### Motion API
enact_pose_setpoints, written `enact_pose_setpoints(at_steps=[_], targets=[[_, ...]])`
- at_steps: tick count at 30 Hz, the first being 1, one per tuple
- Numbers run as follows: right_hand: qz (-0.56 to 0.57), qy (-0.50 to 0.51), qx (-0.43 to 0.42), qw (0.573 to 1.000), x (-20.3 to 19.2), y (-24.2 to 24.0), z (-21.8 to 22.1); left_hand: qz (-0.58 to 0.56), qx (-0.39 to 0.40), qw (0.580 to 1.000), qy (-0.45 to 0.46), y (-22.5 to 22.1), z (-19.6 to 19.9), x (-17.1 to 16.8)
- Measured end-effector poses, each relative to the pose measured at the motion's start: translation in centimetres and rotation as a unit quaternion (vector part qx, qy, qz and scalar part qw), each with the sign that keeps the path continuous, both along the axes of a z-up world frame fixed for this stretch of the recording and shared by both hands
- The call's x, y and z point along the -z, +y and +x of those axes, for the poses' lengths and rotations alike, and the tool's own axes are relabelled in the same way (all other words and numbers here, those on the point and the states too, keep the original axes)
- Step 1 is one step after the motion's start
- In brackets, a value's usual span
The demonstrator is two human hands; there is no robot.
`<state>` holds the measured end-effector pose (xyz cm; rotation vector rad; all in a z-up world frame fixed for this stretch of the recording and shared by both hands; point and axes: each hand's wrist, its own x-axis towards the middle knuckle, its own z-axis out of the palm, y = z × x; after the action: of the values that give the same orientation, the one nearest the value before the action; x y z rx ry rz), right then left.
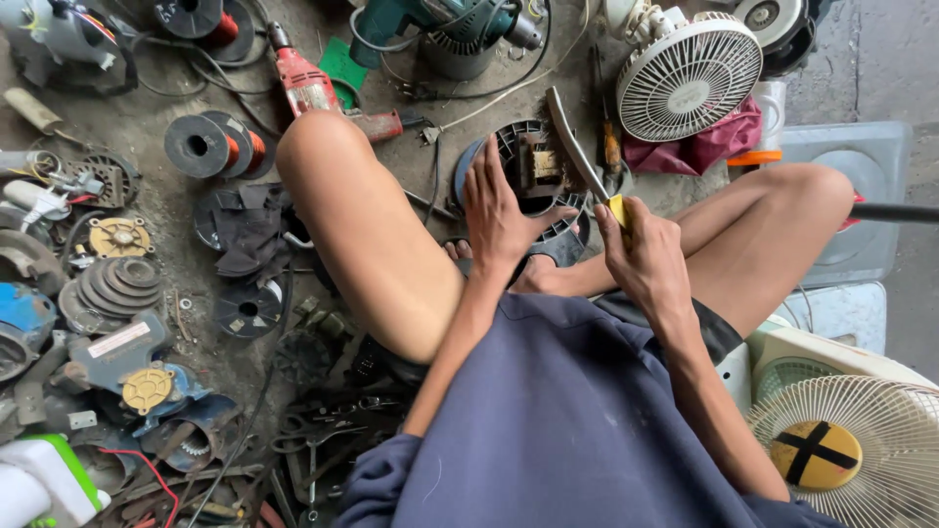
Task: Repairing a motor component using a screwdriver in a workshop
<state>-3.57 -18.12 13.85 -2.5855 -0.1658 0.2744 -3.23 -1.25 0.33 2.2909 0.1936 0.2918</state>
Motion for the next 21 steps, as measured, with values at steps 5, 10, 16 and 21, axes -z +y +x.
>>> enact_pose_setpoints(at_steps=[5,10,16,21], targets=[[0.008,-0.014,0.01,1.0,1.9,-0.1,-0.2,0.016,-0.087,0.996,0.02,-4.3,0.1,1.6],[0.057,-0.053,0.011,0.997,1.3,0.3,-0.1,0.029,-0.085,0.995,-0.041,-4.6,1.2,3.1],[0.116,0.051,0.059,0.99,2.5,-0.2,0.3,0.093,0.056,0.994,-0.033,-1.9,1.2,0.8],[0.114,0.112,0.086,0.983,4.7,-0.3,0.0,0.111,-0.004,0.993,-0.044,-3.0,0.6,2.1]])
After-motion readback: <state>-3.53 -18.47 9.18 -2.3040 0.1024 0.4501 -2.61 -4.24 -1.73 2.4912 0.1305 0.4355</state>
